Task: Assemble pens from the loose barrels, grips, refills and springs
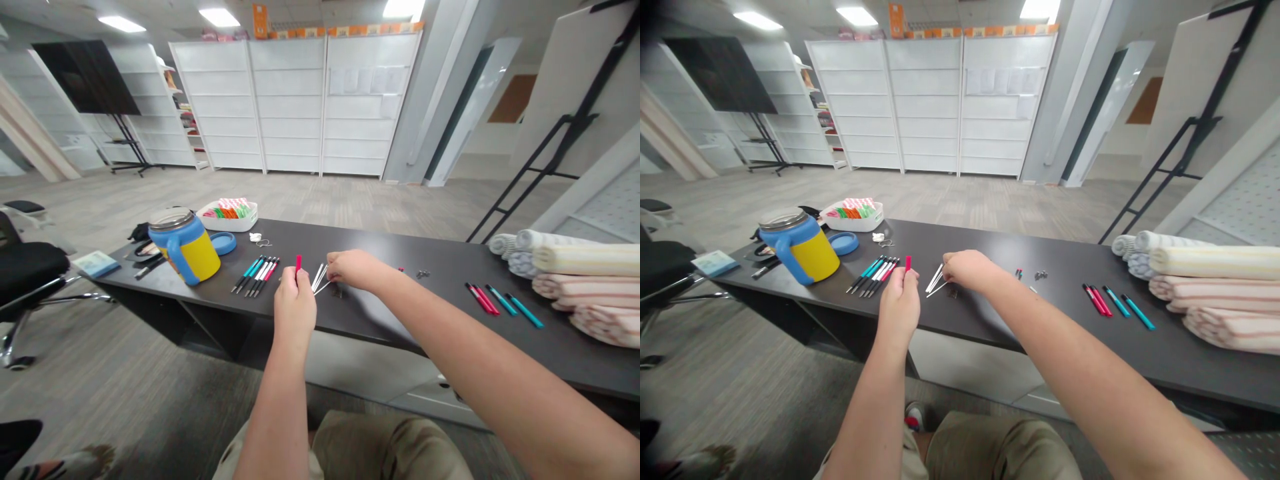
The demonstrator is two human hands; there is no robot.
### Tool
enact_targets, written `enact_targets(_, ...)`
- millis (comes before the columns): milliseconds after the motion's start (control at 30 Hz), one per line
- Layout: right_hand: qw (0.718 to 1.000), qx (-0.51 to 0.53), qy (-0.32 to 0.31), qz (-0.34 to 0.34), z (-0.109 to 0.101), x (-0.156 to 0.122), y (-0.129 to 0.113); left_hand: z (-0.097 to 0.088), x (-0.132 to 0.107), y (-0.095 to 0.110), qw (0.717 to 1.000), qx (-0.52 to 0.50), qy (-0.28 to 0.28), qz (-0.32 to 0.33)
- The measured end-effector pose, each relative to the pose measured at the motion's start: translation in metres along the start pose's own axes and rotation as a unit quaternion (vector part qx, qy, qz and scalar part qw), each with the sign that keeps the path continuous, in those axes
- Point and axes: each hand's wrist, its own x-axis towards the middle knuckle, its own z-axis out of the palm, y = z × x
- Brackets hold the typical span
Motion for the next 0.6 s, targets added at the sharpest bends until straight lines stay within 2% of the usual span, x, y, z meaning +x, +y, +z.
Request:
enact_targets(200, 1.0, -0.014, 0.014, -0.012, 0.004, -0.002, -0.003, 0.0, -0.001, -0.002, 1.0, -0.01, -0.004, 0.007)
enact_targets(300, 0.999, -0.014, 0.049, -0.015, -0.004, -0.013, -0.002, 0.0, 0.0, -0.003, 1.0, -0.021, -0.001, 0.006)
enact_targets(367, 0.995, -0.008, 0.097, -0.003, -0.012, -0.028, -0.002, 0.001, 0.0, -0.003, 1.0, -0.03, 0.001, 0.001)
enact_targets(467, 0.984, 0.014, 0.164, 0.066, -0.019, -0.06, -0.006, 0.003, -0.002, -0.002, 0.999, -0.047, -0.003, 0.005)
enact_targets(600, 0.97, 0.077, 0.186, 0.133, -0.006, -0.107, -0.022, 0.007, -0.009, 0.006, 0.995, -0.071, -0.035, 0.055)
